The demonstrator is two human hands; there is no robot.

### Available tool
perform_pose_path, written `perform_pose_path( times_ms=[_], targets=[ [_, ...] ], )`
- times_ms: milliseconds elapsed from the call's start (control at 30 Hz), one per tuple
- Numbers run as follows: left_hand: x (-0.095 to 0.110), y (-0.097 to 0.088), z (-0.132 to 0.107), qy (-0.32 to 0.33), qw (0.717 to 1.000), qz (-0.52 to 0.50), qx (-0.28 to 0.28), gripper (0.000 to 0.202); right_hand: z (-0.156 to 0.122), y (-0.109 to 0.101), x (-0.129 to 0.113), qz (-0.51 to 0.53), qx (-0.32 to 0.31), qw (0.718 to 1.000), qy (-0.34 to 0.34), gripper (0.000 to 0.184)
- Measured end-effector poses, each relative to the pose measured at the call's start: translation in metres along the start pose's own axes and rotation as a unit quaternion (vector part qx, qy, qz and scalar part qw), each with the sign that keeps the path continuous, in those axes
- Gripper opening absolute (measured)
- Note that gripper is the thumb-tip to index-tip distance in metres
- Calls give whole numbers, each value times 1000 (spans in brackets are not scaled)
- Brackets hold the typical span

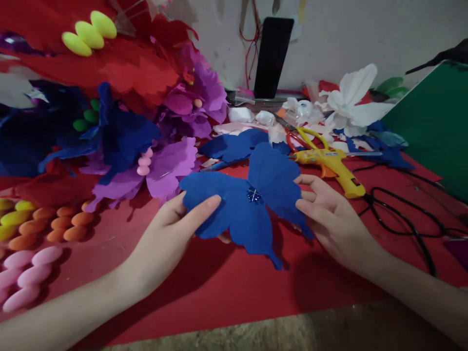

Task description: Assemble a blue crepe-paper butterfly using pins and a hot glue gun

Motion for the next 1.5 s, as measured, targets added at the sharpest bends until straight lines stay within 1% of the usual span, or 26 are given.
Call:
perform_pose_path(
  times_ms=[67,200,267,367,467,600,667,733,800,833,867,933,1000,1067,1167,1267,1400,1500],
  targets=[
    [-4,3,-2,-15,1000,4,-26,17,1,3,0,6,-5,1000,10,39],
    [-10,4,-4,-30,998,9,-61,24,4,9,-5,30,33,999,16,33],
    [-13,5,-6,-33,997,10,-73,28,4,12,-7,16,36,999,26,26],
    [-16,6,-8,-37,995,9,-88,34,0,15,-11,-23,36,999,3,19],
    [-18,6,-11,-52,995,-3,-87,34,-6,16,-13,-56,58,997,-9,21],
    [-17,7,-14,-55,995,-7,-78,33,-12,18,-16,-81,100,992,2,26],
    [-16,8,-16,-51,996,5,-73,22,-13,20,-18,-77,99,992,3,26],
    [-15,11,-18,-50,996,13,-76,7,-14,22,-18,-67,93,993,-2,26],
    [-14,13,-19,-53,996,23,-70,16,-15,23,-17,-65,85,994,-4,25],
    [-13,14,-19,-53,996,28,-59,21,-16,23,-16,-65,82,994,-4,25],
    [-12,15,-19,-54,997,33,-49,21,-16,23,-15,-64,78,995,-6,25],
    [-10,15,-18,-51,997,34,-39,16,-16,23,-14,-59,71,996,-8,23],
    [-9,15,-18,-43,998,33,-45,11,-16,24,-14,-52,69,996,-8,21],
    [-9,13,-19,-37,997,35,-56,11,-16,25,-14,-55,63,996,5,20],
    [-11,11,-20,-37,996,23,-77,14,-14,26,-15,-55,60,997,9,17],
    [-13,10,-20,-41,995,12,-90,17,-14,27,-15,-31,67,997,4,16],
    [-13,14,-18,-44,993,21,-112,13,-15,27,-14,-11,77,997,10,17],
    [-14,14,-17,-41,993,11,-114,10,-14,26,-12,-12,85,996,16,20]
  ],
)
Point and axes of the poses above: each hand's wrist, its own z-axis towards the middle knuckle, its own y-axis out of the palm, x = y × z, the point moved 3 cm from there along z, towards the middle knuckle
